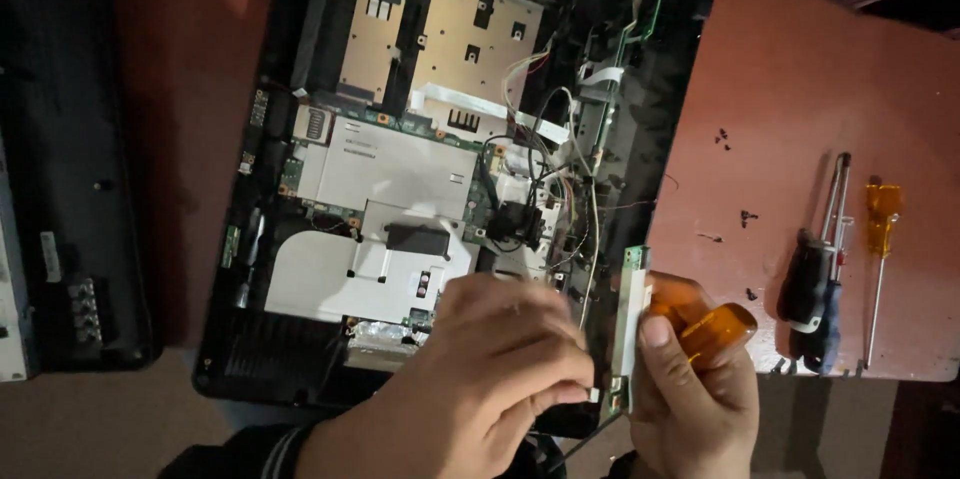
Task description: Disconnecting internal cables and removing a small circuit board from a laptop chassis during disassembly.
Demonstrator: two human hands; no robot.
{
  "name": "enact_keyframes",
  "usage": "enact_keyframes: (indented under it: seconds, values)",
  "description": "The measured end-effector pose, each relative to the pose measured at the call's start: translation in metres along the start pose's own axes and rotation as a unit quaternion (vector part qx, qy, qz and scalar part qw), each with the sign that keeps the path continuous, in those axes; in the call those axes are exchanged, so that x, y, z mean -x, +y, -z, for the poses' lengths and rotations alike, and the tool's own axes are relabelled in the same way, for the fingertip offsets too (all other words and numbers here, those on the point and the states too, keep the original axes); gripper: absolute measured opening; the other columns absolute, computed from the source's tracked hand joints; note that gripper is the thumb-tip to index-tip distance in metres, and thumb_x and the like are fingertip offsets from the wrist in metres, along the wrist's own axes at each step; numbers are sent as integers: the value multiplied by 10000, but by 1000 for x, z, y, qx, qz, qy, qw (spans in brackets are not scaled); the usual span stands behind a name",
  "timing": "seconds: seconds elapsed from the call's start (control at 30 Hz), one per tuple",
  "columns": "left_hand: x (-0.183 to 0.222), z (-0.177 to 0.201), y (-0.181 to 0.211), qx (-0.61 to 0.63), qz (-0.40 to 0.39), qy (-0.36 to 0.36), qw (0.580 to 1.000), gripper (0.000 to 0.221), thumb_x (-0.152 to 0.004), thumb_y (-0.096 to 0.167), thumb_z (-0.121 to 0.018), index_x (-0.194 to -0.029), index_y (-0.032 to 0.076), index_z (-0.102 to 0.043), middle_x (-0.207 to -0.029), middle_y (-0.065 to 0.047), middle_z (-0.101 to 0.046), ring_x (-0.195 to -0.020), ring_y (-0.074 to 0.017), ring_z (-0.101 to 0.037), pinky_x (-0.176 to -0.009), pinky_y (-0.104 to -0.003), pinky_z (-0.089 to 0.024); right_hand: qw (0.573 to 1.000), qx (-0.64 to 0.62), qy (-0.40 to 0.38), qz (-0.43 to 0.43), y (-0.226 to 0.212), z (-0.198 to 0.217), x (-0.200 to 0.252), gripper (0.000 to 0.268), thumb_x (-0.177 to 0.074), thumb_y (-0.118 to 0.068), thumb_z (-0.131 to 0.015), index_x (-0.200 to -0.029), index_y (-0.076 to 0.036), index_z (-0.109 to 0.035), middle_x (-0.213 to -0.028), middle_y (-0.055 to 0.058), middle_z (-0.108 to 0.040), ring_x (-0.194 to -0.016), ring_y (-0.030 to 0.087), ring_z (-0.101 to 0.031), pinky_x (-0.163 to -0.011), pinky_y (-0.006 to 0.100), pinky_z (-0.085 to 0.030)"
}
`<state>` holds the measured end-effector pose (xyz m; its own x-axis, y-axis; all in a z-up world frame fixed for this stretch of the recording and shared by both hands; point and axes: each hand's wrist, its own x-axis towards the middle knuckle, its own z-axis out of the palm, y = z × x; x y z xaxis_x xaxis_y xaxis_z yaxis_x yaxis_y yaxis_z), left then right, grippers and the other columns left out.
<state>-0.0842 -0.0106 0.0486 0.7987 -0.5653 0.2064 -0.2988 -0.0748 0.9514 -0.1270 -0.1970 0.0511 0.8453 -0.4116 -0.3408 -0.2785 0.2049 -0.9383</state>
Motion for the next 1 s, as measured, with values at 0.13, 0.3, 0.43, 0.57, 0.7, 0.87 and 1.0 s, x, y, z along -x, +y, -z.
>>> enact_keyframes:
  seconds: [0.13, 0.3, 0.43, 0.57, 0.7, 0.87, 1.0]
  values:
    - [0, -11, -6, 40, -16, 51, 998, 37, -987, 56, -676, -1004, 66, -645, -828, -70, -618, -768, -231, -610, -1114, -457, -459, 999, -17, 32, -3, 0, -3, 4, 342, -977, -86, -589, -1245, 115, -661, -999, 189, -707, -893, 265, -694, -829, 252, -533]
    - [1, -14, 4, 126, 127, 65, 982, 49, -943, 162, -741, -986, 137, -740, -860, -21, -737, -767, -171, -676, -713, -298, -516, 999, 22, 24, 22, -2, -2, 6, 330, -980, -125, -603, -1208, 102, -673, -965, 176, -724, -743, 196, -671, -656, 173, -484]
    - [2, -17, 3, 114, 109, 75, 985, 66, -936, 135, -743, -998, 113, -736, -881, -30, -761, -751, -166, -702, -701, -285, -547, 996, 75, 19, 34, -11, -11, 9, 246, -987, -178, -580, -1118, 3, -684, -501, -68, -396, -344, 22, -286, -307, 205, -158]
    - [5, -27, 0, 54, 53, 114, 991, 165, -862, 67, -838, -1000, 98, -754, -886, -51, -790, -742, -163, -734, -756, -327, -577, 996, 76, 31, 24, -10, -10, 9, 249, -966, -208, -602, -1098, -12, -679, -494, -50, -386, -343, 36, -284, -317, 223, -153]
    - [9, -29, 1, 17, 24, 123, 992, 154, -872, 66, -845, -1000, 85, -761, -941, -61, -793, -810, -171, -747, -815, -347, -521, 996, 75, 27, 31, -12, -12, 9, 268, -950, -195, -621, -1119, 7, -674, -515, -50, -394, -381, 32, -291, -356, 221, -149]
    - [8, -25, 3, 15, 17, 110, 994, 140, -904, 52, -806, -1027, 83, -747, -970, -60, -780, -829, -198, -738, -806, -355, -519, 995, 84, -13, 52, -10, -7, 11, 285, -959, -156, -608, -1158, 45, -638, -542, 10, -402, -373, 81, -310, -340, 254, -194]
    - [7, -21, 4, 35, 34, 82, 995, 161, -835, -5, -801, -956, 83, -740, -848, -50, -779, -718, -165, -726, -781, -355, -574, 994, 100, -19, 45, -12, -8, 14, 289, -958, -137, -614, -1177, 46, -657, -582, 36, -477, -407, 97, -366, -367, 251, -227]
